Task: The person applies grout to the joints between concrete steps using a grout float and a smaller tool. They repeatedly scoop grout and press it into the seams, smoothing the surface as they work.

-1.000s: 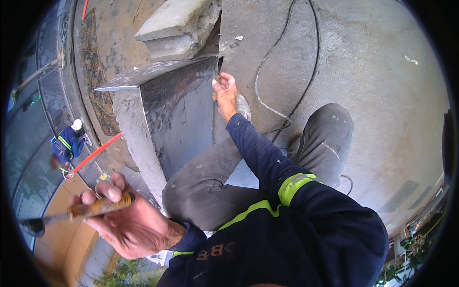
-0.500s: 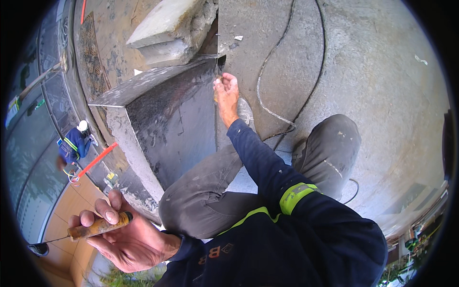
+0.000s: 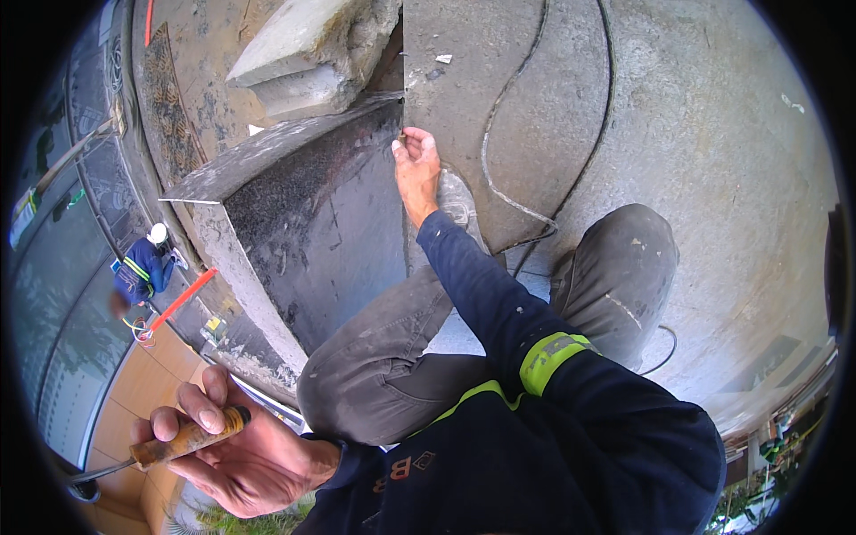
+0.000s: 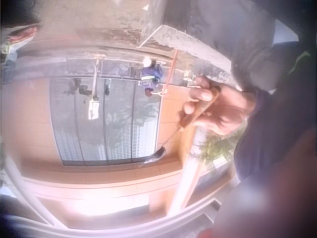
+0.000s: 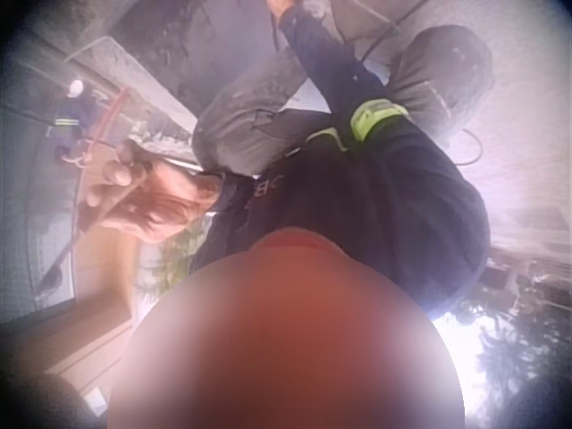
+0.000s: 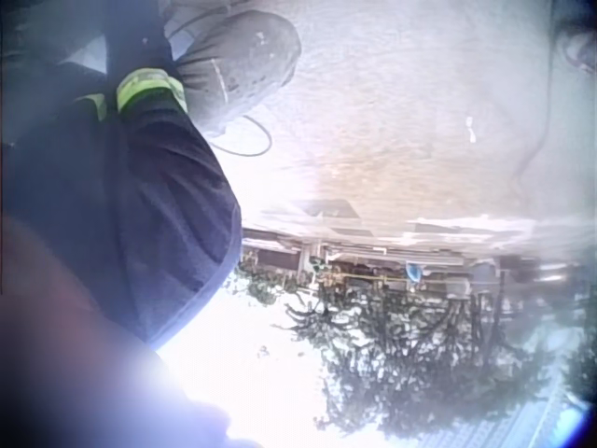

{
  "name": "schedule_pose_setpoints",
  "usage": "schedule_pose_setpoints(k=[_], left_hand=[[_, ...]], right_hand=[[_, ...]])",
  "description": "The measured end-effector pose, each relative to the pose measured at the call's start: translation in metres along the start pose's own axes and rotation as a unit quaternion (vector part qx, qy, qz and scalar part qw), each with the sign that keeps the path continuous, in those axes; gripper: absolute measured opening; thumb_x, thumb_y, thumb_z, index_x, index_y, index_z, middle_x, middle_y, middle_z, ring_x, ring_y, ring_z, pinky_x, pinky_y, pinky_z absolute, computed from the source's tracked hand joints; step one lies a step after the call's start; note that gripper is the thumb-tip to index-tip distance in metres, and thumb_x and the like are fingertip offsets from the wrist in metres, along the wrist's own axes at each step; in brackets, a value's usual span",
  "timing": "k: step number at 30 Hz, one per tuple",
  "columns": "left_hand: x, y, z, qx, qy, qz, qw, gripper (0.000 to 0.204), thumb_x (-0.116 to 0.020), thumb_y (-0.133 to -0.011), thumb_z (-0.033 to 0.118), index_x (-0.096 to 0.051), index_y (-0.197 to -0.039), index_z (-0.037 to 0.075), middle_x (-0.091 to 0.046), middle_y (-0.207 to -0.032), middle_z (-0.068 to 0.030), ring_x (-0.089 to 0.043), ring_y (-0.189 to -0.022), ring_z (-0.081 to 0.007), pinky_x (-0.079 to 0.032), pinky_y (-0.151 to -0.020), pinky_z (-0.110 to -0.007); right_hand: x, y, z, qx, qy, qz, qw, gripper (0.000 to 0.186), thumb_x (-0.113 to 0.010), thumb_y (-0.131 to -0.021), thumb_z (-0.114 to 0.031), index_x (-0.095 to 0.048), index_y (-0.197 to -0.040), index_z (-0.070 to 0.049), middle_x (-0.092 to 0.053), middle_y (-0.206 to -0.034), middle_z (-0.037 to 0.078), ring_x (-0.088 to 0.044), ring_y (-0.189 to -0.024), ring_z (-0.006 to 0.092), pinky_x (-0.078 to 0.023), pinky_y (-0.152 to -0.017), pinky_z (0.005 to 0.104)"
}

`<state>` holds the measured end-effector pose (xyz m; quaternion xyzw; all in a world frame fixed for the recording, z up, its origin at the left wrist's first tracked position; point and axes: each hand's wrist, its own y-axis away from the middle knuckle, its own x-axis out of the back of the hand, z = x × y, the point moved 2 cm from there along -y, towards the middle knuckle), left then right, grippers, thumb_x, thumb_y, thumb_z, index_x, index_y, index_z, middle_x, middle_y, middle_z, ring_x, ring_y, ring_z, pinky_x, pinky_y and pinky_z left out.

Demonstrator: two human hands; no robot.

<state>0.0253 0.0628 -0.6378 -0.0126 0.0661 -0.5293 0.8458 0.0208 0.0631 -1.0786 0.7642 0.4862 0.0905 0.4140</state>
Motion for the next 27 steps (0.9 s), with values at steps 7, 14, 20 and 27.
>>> schedule_pose_setpoints(k=[7,14,20,27], left_hand=[[0.0013,-0.0006,0.0007,0.010,0.024,-0.023,0.999,0.026,-0.057,-0.112,0.014,-0.052,-0.137,0.009,-0.058,-0.117,-0.0043,-0.046,-0.088,-0.0195,-0.034,-0.096,-0.044],[0.0001,-0.0007,-0.0008,0.003,0.009,0.014,1.000,0.026,-0.061,-0.111,0.013,-0.054,-0.135,0.009,-0.058,-0.116,-0.0048,-0.045,-0.088,-0.0193,-0.034,-0.094,-0.043],[-0.0012,-0.0014,0.0008,0.002,0.006,0.019,1.000,0.025,-0.061,-0.110,0.013,-0.055,-0.134,0.010,-0.058,-0.115,-0.0047,-0.044,-0.088,-0.0195,-0.034,-0.092,-0.042],[-0.0021,-0.0022,-0.0003,0.008,0.018,-0.001,1.000,0.018,-0.058,-0.111,0.013,-0.058,-0.130,0.013,-0.058,-0.111,-0.0038,-0.045,-0.086,-0.0200,-0.033,-0.090,-0.041]], right_hand=[[-0.0050,-0.0073,0.0044,0.010,-0.010,0.016,1.000,0.037,-0.071,-0.101,-0.001,-0.063,-0.137,-0.002,-0.073,-0.127,0.014,-0.070,-0.116,0.0210,-0.055,-0.102,0.0338],[-0.0049,-0.0025,-0.0022,-0.007,0.007,-0.001,1.000,0.039,-0.072,-0.101,-0.004,-0.063,-0.139,-0.001,-0.070,-0.133,0.017,-0.068,-0.122,0.0246,-0.053,-0.107,0.0358],[-0.0071,-0.0022,-0.0035,-0.014,0.013,0.006,1.000,0.038,-0.072,-0.101,-0.005,-0.063,-0.139,-0.001,-0.071,-0.132,0.017,-0.068,-0.122,0.0252,-0.053,-0.108,0.0364],[-0.0063,-0.0028,-0.0024,-0.008,0.030,0.001,1.000,0.037,-0.072,-0.102,-0.006,-0.064,-0.138,0.000,-0.071,-0.132,0.018,-0.068,-0.122,0.0253,-0.053,-0.107,0.0364]])
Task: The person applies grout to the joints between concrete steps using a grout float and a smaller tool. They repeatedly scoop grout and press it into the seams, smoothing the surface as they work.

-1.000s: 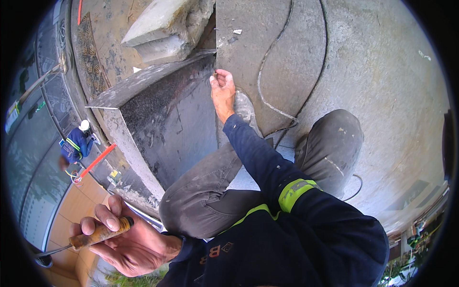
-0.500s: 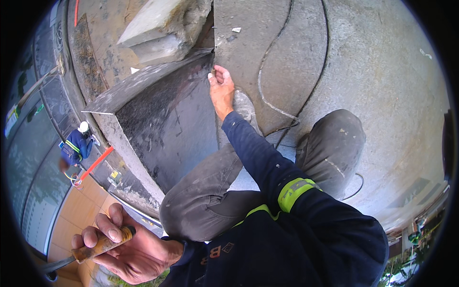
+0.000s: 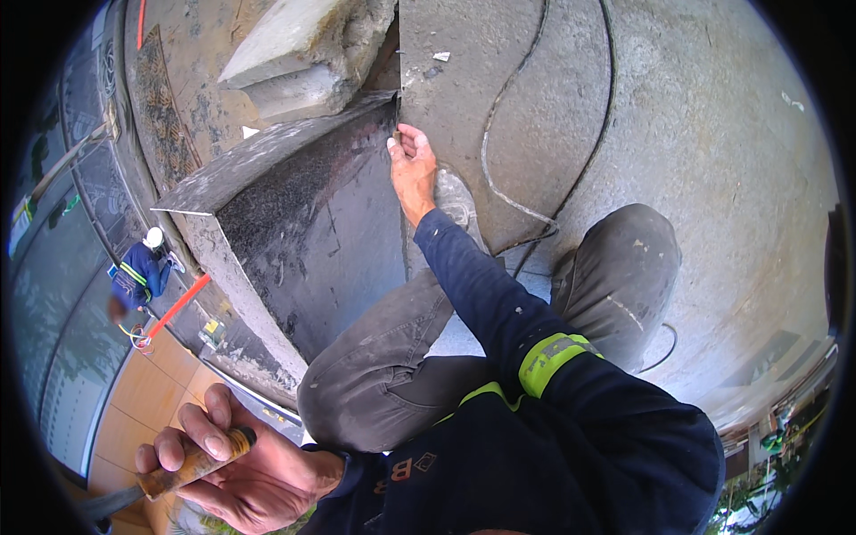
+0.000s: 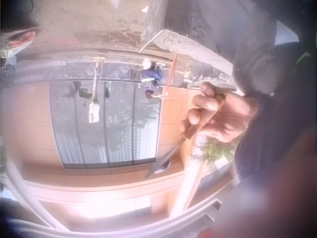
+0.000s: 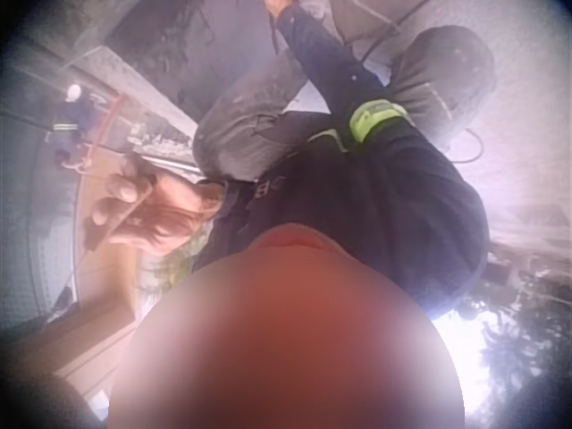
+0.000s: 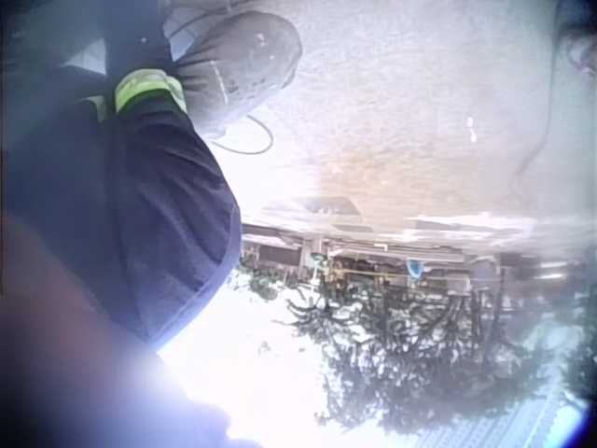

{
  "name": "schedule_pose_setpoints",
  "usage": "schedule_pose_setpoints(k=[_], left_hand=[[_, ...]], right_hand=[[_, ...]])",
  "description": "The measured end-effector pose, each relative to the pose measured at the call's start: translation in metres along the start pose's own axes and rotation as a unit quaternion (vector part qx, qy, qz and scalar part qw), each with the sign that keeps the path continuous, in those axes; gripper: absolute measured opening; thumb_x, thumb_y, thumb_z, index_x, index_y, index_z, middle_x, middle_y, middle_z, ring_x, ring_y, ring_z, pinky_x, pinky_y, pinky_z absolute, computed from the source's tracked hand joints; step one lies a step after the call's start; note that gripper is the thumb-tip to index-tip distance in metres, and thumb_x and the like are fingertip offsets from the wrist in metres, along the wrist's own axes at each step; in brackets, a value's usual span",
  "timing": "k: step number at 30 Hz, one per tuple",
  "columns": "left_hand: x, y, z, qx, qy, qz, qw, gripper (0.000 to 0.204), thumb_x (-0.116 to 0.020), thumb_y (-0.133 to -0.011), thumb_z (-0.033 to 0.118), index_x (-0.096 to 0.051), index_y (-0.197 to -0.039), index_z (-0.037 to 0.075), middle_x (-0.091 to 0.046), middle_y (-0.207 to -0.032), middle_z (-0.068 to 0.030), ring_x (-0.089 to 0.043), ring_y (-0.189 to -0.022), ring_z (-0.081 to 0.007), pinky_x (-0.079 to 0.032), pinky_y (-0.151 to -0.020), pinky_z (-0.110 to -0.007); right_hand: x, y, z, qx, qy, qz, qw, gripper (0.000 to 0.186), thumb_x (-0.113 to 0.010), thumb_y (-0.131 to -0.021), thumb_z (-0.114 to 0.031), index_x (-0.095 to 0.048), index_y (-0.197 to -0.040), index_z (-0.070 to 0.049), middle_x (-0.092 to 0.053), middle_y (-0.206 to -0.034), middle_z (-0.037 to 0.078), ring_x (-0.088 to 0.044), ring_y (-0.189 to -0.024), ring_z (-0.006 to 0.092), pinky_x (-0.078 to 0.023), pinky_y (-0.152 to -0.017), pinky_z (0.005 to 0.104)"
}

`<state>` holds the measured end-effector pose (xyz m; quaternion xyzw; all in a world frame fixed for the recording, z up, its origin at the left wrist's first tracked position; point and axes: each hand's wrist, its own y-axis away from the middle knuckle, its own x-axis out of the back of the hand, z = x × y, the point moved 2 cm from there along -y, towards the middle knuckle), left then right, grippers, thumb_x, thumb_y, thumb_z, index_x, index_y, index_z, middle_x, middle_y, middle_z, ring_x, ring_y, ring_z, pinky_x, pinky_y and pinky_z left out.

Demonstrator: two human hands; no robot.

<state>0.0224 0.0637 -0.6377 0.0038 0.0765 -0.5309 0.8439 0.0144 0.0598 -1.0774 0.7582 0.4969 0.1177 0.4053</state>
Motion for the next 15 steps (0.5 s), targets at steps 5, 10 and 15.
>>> schedule_pose_setpoints(k=[5,10,15], left_hand=[[0.000,0.000,0.001,0.003,-0.005,0.004,1.000,0.019,-0.059,-0.111,0.015,-0.059,-0.130,0.011,-0.058,-0.111,-0.0034,-0.045,-0.086,-0.0199,-0.032,-0.091,-0.041],[0.001,0.004,0.003,-0.010,-0.017,0.027,0.999,0.026,-0.059,-0.112,0.018,-0.055,-0.137,0.009,-0.061,-0.114,-0.0036,-0.045,-0.087,-0.0197,-0.033,-0.094,-0.044],[0.001,0.004,0.005,-0.010,-0.018,0.012,1.000,0.028,-0.058,-0.112,0.017,-0.053,-0.139,0.008,-0.062,-0.115,-0.0042,-0.046,-0.087,-0.0196,-0.033,-0.095,-0.044]], right_hand=[[0.001,0.004,-0.002,0.001,0.010,-0.006,1.000,0.037,-0.071,-0.102,-0.006,-0.063,-0.138,0.000,-0.070,-0.132,0.018,-0.068,-0.122,0.0256,-0.053,-0.108,0.0369],[0.001,0.015,-0.002,0.007,-0.022,-0.009,1.000,0.039,-0.070,-0.103,-0.006,-0.060,-0.139,0.000,-0.069,-0.133,0.017,-0.066,-0.125,0.0260,-0.052,-0.110,0.0378],[0.006,0.016,0.002,-0.008,-0.019,-0.008,1.000,0.040,-0.071,-0.102,-0.008,-0.060,-0.140,0.001,-0.069,-0.136,0.019,-0.067,-0.126,0.0265,-0.052,-0.110,0.0382]])
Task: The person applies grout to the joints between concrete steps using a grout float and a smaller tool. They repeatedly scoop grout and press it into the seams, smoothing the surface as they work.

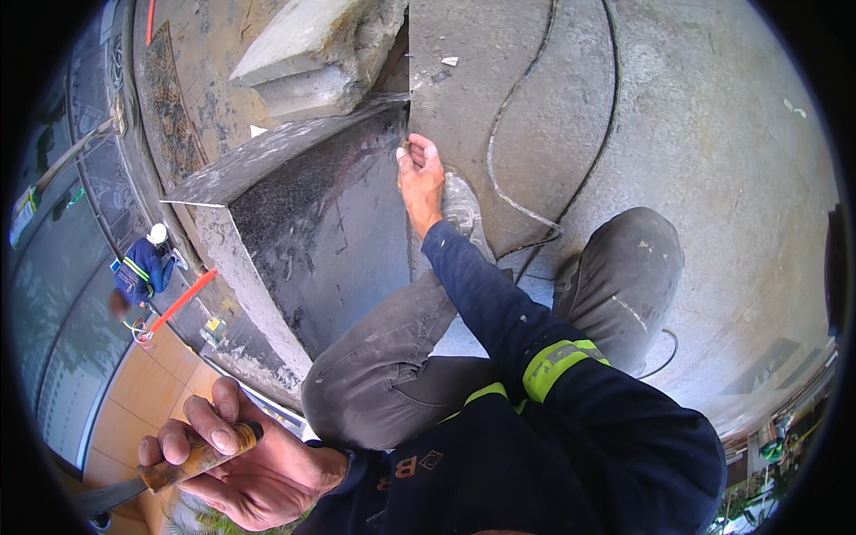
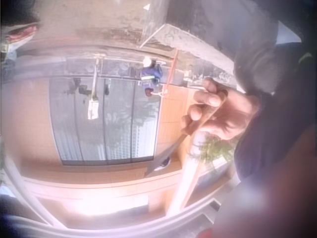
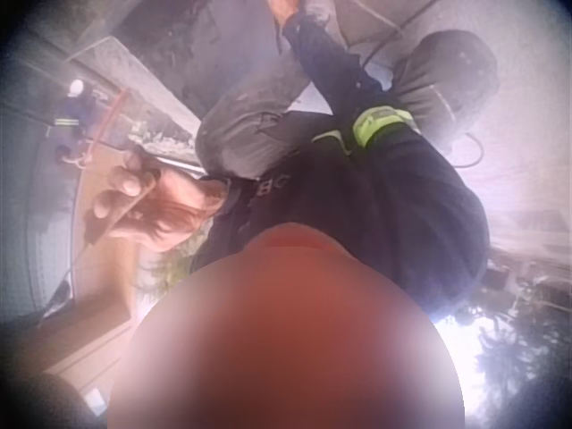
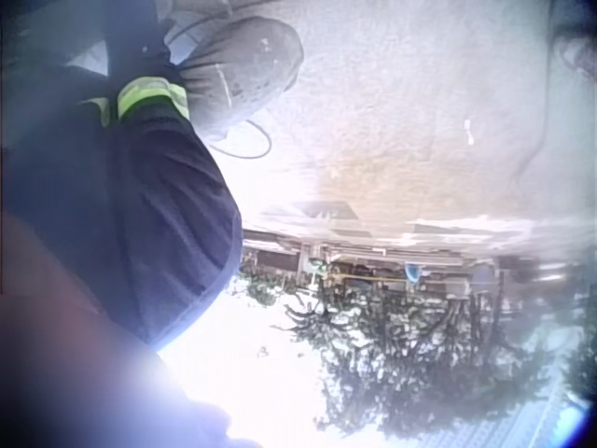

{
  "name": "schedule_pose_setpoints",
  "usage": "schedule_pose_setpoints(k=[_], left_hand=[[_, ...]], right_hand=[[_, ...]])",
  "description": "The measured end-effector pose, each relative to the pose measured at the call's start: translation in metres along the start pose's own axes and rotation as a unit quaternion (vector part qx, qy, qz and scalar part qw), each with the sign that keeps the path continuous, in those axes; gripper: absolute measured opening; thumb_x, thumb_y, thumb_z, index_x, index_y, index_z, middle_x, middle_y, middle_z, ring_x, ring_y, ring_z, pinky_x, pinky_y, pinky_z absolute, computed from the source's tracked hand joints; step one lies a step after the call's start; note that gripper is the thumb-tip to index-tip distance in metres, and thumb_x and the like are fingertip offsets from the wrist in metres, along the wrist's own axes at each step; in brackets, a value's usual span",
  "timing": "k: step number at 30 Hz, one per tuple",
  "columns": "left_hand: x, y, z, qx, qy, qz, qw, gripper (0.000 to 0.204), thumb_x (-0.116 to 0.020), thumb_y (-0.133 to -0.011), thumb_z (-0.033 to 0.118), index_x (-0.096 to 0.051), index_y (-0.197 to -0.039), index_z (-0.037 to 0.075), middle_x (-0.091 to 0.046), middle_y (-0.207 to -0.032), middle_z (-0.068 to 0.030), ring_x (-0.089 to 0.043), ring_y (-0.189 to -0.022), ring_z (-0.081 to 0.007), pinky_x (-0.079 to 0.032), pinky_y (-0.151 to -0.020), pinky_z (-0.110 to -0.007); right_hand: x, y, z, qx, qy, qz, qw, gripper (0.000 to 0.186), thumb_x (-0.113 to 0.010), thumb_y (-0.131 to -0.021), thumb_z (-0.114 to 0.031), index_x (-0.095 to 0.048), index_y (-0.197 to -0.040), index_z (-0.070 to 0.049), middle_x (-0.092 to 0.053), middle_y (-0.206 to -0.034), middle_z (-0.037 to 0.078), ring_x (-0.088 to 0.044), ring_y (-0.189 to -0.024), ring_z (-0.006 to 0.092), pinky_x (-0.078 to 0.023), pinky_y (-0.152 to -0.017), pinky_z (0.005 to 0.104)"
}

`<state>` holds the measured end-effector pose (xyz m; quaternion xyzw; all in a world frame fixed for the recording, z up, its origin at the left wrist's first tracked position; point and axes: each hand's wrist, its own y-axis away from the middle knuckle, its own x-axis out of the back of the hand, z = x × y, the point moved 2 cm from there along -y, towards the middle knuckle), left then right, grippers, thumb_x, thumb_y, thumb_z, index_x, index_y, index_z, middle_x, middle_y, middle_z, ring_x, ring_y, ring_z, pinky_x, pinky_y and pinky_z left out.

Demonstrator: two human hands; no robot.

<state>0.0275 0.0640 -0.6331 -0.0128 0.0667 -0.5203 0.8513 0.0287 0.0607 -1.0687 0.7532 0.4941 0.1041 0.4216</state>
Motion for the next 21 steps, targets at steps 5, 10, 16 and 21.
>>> schedule_pose_setpoints(k=[5,10,16,21], left_hand=[[-0.001,0.001,-0.001,0.006,-0.001,-0.003,1.000,0.027,-0.058,-0.112,0.017,-0.053,-0.138,0.009,-0.061,-0.116,-0.0038,-0.045,-0.088,-0.0192,-0.033,-0.094,-0.044],[-0.003,0.001,-0.002,0.008,-0.001,-0.010,1.000,0.024,-0.059,-0.112,0.016,-0.054,-0.135,0.010,-0.059,-0.115,-0.0029,-0.045,-0.089,-0.0189,-0.033,-0.093,-0.042],[-0.004,-0.002,-0.001,0.021,0.011,-0.028,0.999,0.021,-0.059,-0.112,0.015,-0.057,-0.133,0.014,-0.059,-0.113,-0.0029,-0.046,-0.088,-0.0190,-0.033,-0.091,-0.041],[-0.006,0.000,0.000,0.022,0.007,-0.009,1.000,0.022,-0.059,-0.112,0.016,-0.056,-0.133,0.014,-0.060,-0.112,-0.0027,-0.046,-0.087,-0.0189,-0.032,-0.093,-0.042]], right_hand=[[-0.005,-0.013,0.000,0.039,0.021,0.017,0.999,0.037,-0.071,-0.102,-0.006,-0.064,-0.138,-0.001,-0.074,-0.126,0.014,-0.070,-0.111,0.0205,-0.056,-0.098,0.0346],[-0.010,-0.012,-0.004,0.023,0.051,0.032,0.998,0.035,-0.072,-0.102,-0.006,-0.067,-0.136,-0.001,-0.076,-0.123,0.014,-0.072,-0.107,0.0203,-0.057,-0.095,0.0346],[-0.008,-0.011,-0.006,0.021,0.069,0.032,0.997,0.035,-0.073,-0.100,-0.005,-0.069,-0.135,-0.001,-0.077,-0.121,0.014,-0.073,-0.105,0.0209,-0.058,-0.094,0.0351],[-0.006,-0.016,0.002,0.022,0.091,0.030,0.995,0.033,-0.075,-0.098,-0.006,-0.073,-0.131,-0.001,-0.075,-0.119,0.012,-0.073,-0.102,0.0210,-0.059,-0.092,0.0348]])
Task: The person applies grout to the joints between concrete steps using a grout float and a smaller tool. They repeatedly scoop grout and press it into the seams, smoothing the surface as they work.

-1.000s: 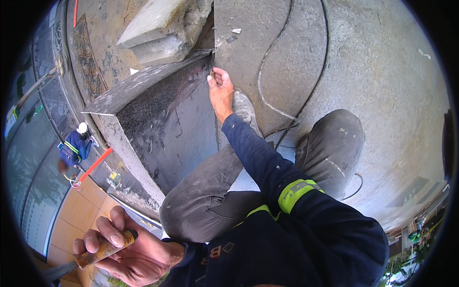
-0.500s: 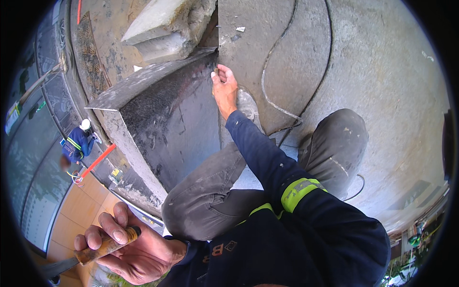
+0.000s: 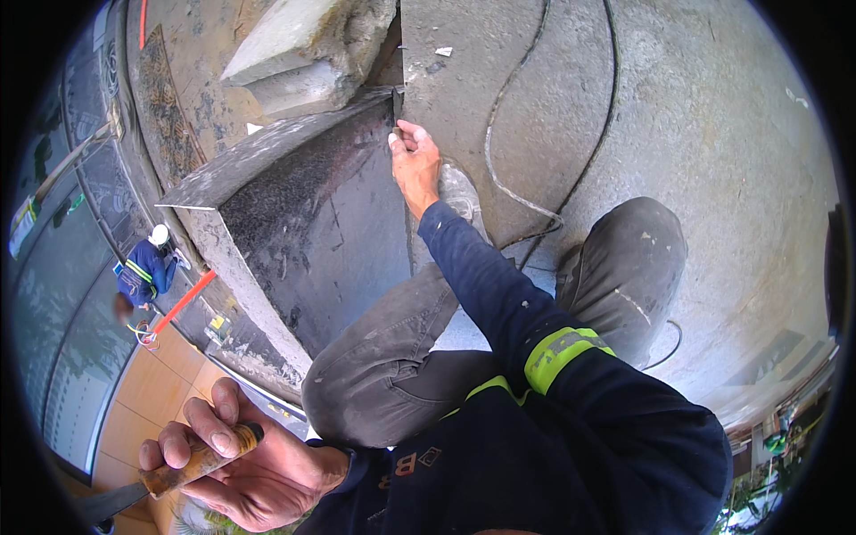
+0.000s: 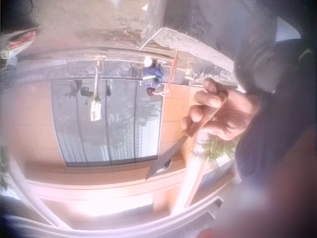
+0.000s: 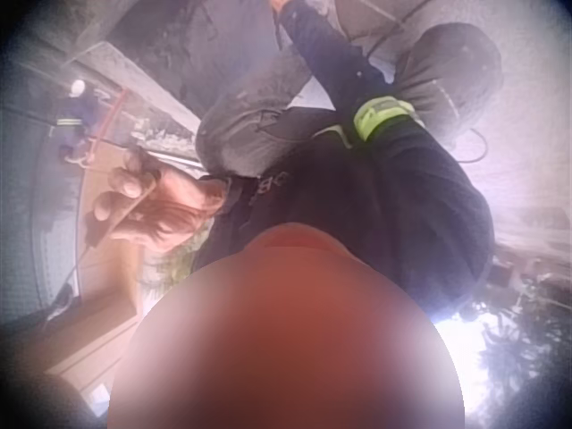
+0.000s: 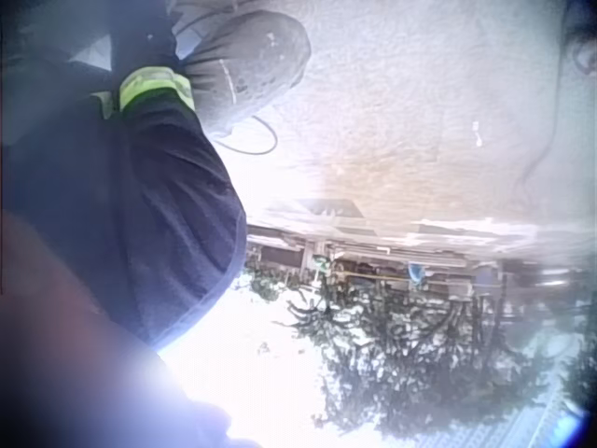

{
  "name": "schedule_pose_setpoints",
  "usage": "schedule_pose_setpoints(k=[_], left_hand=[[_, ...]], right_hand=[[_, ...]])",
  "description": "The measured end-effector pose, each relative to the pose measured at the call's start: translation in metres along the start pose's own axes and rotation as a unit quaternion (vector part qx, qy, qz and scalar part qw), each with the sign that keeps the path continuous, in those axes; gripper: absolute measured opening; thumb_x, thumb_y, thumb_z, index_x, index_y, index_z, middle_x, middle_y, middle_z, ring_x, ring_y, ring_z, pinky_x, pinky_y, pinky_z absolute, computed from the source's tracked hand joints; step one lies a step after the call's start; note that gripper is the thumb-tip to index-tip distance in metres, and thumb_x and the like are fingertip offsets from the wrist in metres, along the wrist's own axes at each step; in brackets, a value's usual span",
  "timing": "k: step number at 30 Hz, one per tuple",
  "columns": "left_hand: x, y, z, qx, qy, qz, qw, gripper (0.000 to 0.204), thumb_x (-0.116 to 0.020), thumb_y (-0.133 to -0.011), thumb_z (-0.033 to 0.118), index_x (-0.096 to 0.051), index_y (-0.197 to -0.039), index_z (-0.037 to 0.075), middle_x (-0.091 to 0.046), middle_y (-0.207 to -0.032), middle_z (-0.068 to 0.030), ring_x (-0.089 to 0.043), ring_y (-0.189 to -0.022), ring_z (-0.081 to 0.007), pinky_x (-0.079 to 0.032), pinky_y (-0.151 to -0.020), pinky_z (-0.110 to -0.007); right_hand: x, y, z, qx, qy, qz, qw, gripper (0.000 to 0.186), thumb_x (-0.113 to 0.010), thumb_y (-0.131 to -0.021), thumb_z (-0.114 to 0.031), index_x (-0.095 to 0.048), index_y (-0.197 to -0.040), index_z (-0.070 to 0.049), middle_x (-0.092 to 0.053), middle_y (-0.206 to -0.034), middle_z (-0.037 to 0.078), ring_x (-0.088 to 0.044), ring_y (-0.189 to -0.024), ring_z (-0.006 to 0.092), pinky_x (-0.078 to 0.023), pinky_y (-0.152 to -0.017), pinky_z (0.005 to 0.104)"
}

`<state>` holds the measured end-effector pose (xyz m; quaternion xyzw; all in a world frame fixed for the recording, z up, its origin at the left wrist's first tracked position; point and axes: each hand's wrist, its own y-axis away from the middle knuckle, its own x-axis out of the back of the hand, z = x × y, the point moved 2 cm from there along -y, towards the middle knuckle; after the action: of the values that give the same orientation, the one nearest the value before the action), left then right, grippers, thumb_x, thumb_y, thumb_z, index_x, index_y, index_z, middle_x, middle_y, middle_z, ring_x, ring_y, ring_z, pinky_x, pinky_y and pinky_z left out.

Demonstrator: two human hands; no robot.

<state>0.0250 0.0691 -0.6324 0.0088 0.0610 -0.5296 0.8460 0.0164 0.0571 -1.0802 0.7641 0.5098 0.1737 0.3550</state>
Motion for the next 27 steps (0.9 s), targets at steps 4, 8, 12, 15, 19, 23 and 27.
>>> schedule_pose_setpoints(k=[4,8,12,15,19,23,27], left_hand=[[-0.001,-0.001,0.001,0.005,0.000,-0.008,1.000,0.022,-0.059,-0.112,0.016,-0.055,-0.133,0.013,-0.061,-0.110,-0.0022,-0.046,-0.087,-0.0186,-0.032,-0.094,-0.043],[-0.004,0.002,0.002,-0.002,0.013,0.008,1.000,0.022,-0.060,-0.112,0.017,-0.055,-0.133,0.012,-0.062,-0.109,-0.0019,-0.045,-0.087,-0.0185,-0.032,-0.094,-0.043],[-0.007,0.002,0.001,-0.006,0.026,0.001,1.000,0.024,-0.060,-0.112,0.017,-0.054,-0.134,0.012,-0.063,-0.109,-0.0019,-0.045,-0.087,-0.0188,-0.033,-0.094,-0.043],[-0.009,0.003,0.003,-0.006,0.033,-0.004,0.999,0.025,-0.060,-0.112,0.017,-0.053,-0.135,0.011,-0.064,-0.109,-0.0020,-0.046,-0.087,-0.0189,-0.033,-0.094,-0.044],[-0.010,0.004,0.004,-0.002,0.030,-0.019,0.999,0.026,-0.060,-0.112,0.016,-0.051,-0.136,0.011,-0.065,-0.110,-0.0023,-0.046,-0.088,-0.0189,-0.033,-0.095,-0.044],[-0.008,0.007,0.005,0.003,0.025,-0.022,0.999,0.027,-0.060,-0.112,0.017,-0.051,-0.136,0.011,-0.064,-0.112,-0.0016,-0.046,-0.089,-0.0187,-0.032,-0.096,-0.043],[-0.006,0.008,0.007,0.007,0.026,-0.037,0.999,0.027,-0.060,-0.112,0.017,-0.052,-0.137,0.010,-0.062,-0.115,-0.0011,-0.046,-0.089,-0.0185,-0.033,-0.096,-0.043]], right_hand=[[-0.001,0.001,0.005,0.009,0.015,-0.017,1.000,0.035,-0.074,-0.099,-0.007,-0.071,-0.134,-0.001,-0.075,-0.114,0.011,-0.070,-0.096,0.0164,-0.059,-0.085,0.0321],[0.005,0.014,0.005,-0.010,0.023,-0.033,0.999,0.038,-0.076,-0.098,-0.009,-0.071,-0.134,-0.001,-0.074,-0.109,0.009,-0.069,-0.092,0.0155,-0.060,-0.079,0.0323],[0.020,0.029,-0.004,-0.003,0.059,-0.057,0.997,0.036,-0.075,-0.096,-0.011,-0.073,-0.130,-0.001,-0.075,-0.109,0.011,-0.071,-0.093,0.0169,-0.059,-0.082,0.0327],[0.029,0.022,-0.016,0.012,0.084,-0.027,0.996,0.032,-0.076,-0.095,-0.016,-0.076,-0.122,-0.001,-0.078,-0.104,0.014,-0.074,-0.093,0.0235,-0.059,-0.086,0.0369],[0.031,-0.011,-0.029,0.024,0.128,0.005,0.992,0.031,-0.073,-0.093,-0.021,-0.078,-0.117,-0.002,-0.081,-0.099,0.019,-0.078,-0.094,0.0300,-0.059,-0.089,0.0403],[0.031,-0.034,-0.030,0.021,0.136,-0.012,0.990,0.033,-0.072,-0.092,-0.023,-0.079,-0.117,-0.003,-0.081,-0.102,0.019,-0.079,-0.098,0.0316,-0.059,-0.092,0.0412],[0.033,-0.044,-0.026,0.021,0.154,-0.059,0.986,0.034,-0.074,-0.096,-0.023,-0.077,-0.124,-0.004,-0.081,-0.108,0.015,-0.077,-0.099,0.0239,-0.058,-0.091,0.0354]])
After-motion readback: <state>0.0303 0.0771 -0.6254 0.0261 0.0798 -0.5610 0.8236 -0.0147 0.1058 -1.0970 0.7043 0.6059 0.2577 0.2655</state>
